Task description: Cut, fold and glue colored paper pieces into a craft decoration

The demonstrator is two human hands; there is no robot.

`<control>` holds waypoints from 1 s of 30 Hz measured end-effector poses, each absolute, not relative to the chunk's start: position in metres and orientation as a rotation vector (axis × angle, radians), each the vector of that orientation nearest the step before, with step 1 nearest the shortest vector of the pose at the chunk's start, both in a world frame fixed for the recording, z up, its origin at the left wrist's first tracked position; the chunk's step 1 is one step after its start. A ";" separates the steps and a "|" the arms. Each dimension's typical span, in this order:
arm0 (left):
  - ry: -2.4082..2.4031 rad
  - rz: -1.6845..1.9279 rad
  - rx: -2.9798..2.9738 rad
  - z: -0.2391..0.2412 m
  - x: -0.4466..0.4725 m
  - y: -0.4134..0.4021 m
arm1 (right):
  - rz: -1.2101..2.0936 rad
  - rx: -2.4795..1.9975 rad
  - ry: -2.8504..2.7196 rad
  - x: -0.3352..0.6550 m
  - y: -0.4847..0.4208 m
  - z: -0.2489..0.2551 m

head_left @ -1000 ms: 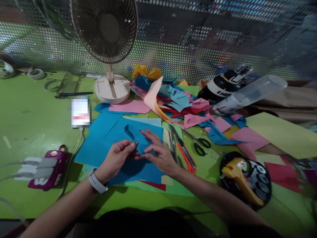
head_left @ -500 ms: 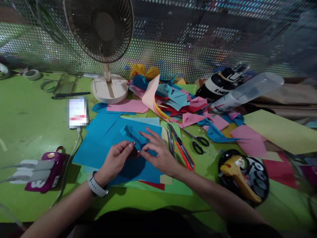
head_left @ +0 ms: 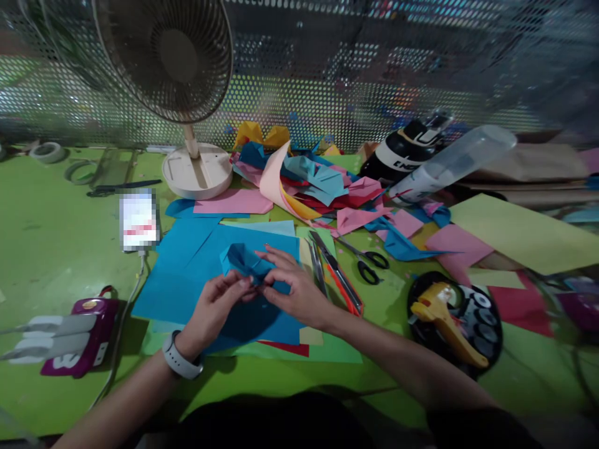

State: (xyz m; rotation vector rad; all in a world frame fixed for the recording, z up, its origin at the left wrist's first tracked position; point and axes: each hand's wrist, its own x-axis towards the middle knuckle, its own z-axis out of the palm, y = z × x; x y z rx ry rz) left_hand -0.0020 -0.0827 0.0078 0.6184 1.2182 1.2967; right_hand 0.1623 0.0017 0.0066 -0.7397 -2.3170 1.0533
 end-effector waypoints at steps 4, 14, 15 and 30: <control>1.257 1.234 0.753 0.014 0.000 -0.081 | 1.042 -0.743 -2.319 0.162 0.002 0.005; 1.335 1.197 0.860 0.014 -0.001 -0.079 | 1.070 -0.768 -2.290 0.161 0.002 0.003; 1.336 1.194 0.866 0.013 -0.001 -0.079 | 1.070 -0.766 -2.283 0.161 0.001 0.002; 1.370 1.174 0.938 0.009 -0.002 -0.081 | 1.096 -0.736 -2.263 0.161 0.001 -0.002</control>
